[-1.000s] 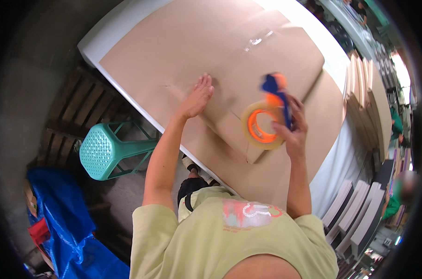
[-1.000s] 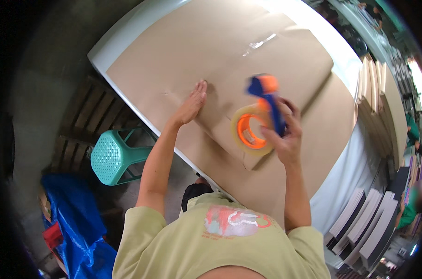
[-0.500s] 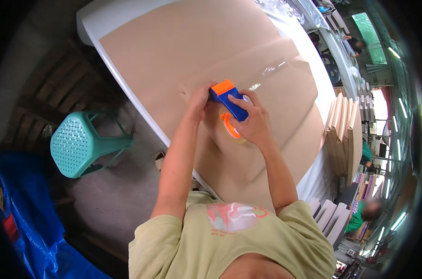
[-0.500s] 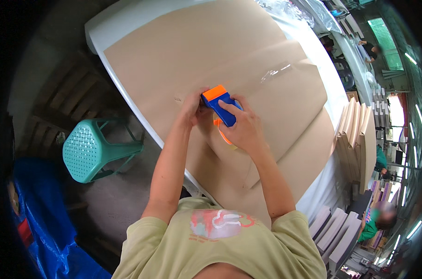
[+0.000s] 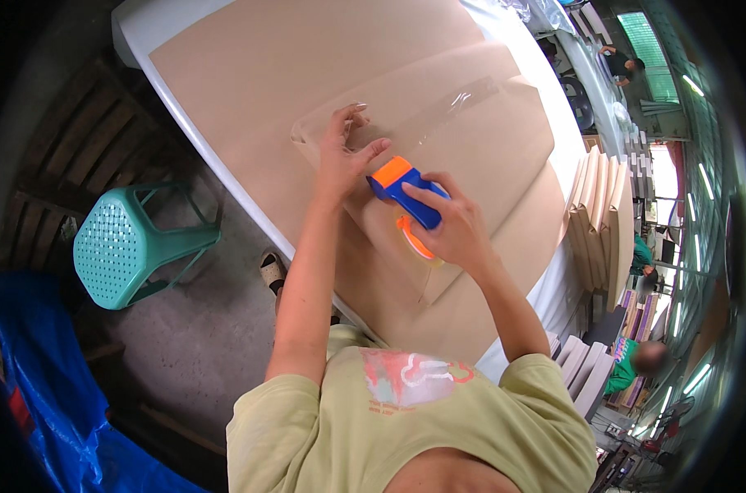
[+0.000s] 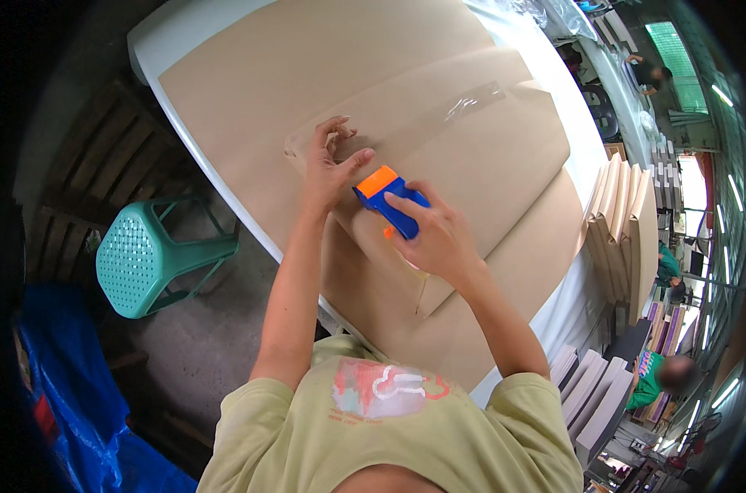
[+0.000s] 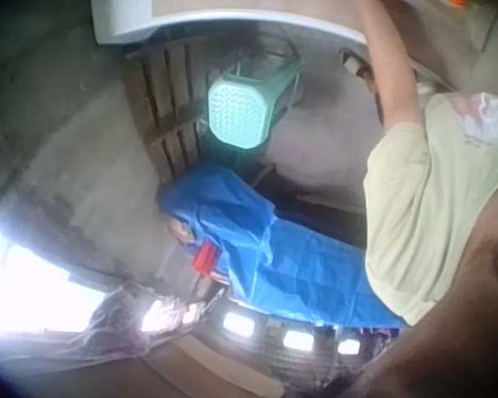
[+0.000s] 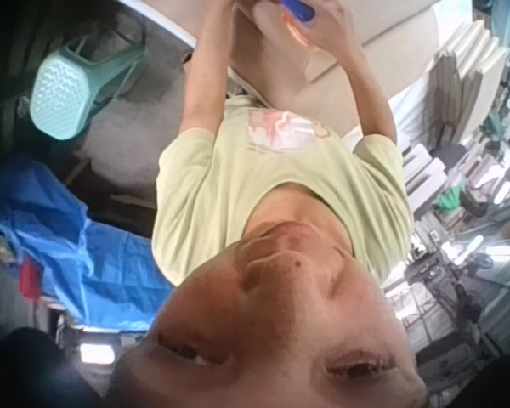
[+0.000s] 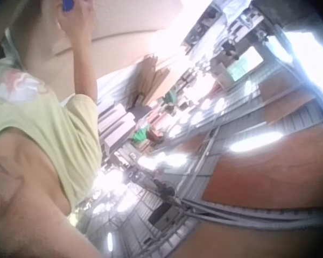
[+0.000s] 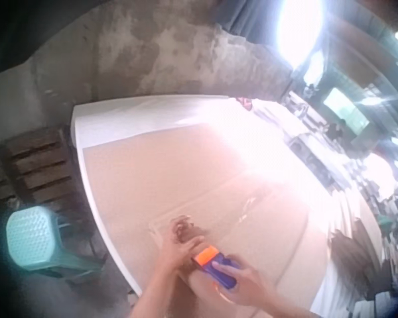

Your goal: The person wraps a board in plastic film and then in brown paper, securing the edges with adhesive tape using a tape dispenser.

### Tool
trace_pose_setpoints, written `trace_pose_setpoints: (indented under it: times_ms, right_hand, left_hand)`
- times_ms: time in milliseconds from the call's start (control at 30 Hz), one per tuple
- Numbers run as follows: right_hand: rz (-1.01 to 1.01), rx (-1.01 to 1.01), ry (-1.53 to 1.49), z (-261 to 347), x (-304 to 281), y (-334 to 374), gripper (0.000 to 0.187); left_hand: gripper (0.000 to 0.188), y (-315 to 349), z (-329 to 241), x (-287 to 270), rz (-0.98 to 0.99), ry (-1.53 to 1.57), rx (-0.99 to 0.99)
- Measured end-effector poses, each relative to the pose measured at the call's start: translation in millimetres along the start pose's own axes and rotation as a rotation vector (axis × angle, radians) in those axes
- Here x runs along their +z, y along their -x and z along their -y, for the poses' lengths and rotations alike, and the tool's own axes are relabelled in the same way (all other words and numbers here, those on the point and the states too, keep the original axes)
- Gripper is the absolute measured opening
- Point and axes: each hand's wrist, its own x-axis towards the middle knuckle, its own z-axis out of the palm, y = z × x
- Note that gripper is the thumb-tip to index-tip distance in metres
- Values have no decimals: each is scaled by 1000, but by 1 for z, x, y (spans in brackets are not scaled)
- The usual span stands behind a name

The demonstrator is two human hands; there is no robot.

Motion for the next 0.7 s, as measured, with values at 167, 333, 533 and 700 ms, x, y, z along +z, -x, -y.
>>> trace_pose_setpoints:
  times_ms: [167,333,533,700]
  right_hand:
    - [180,26,55,7,-1,-28,37]
    - [185,34,53,0,1,-25,34]
    - [196,-4,53,2,-2,-27,32]
    - [218,-1,16,-9,2,-26,37]
  left_hand:
    - [59,-2,11,-11,-19,-723,251]
    - [86,-8,-11,-28,-135,-1293,180]
    - [101,-37,-14,-33,-494,-1254,201]
    - [66,-17,-17,-11,4,-808,542]
